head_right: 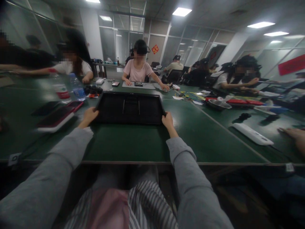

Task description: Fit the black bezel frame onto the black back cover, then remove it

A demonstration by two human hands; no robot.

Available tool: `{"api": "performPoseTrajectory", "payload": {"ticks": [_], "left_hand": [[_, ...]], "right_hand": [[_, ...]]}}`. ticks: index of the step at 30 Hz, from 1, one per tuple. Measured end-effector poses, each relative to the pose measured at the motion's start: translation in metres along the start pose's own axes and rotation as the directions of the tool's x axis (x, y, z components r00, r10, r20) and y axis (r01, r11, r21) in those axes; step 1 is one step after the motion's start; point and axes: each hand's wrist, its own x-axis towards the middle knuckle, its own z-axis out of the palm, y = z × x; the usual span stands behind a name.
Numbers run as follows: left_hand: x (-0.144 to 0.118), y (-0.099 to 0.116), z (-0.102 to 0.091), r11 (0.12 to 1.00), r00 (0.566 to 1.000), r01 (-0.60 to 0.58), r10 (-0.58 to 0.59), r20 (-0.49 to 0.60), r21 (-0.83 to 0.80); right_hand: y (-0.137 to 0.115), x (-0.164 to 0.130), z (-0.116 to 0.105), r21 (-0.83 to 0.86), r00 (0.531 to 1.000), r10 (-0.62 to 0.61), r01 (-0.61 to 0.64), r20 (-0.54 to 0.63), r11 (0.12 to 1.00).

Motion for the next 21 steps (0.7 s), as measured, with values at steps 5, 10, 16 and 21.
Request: {"api": "performPoseTrajectory", "payload": {"ticks": [5, 10, 16, 21], "left_hand": [[0.01, -0.013, 0.001, 0.998, 0.998, 0.035, -0.032, 0.054, -0.054], [0.017, -0.02, -0.002, 0.994, 0.995, 0.057, -0.048, 0.085, -0.097], [0.017, -0.022, -0.002, 0.977, 0.988, 0.101, -0.077, 0.132, -0.19], [0.01, -0.018, -0.011, 0.957, 0.989, 0.133, -0.11, 0.102, -0.259]], "right_hand": [[0.008, 0.009, 0.01, 0.072, 0.991, 0.129, -0.132, 0.043, 0.989], [0.025, 0.015, 0.016, 0.177, 0.999, 0.022, -0.029, 0.041, 0.984], [0.027, 0.015, 0.014, 0.225, 0.998, 0.02, -0.032, 0.058, 0.974], [0.017, 0.006, -0.003, 0.328, 0.963, 0.126, -0.201, 0.236, 0.923]]}}
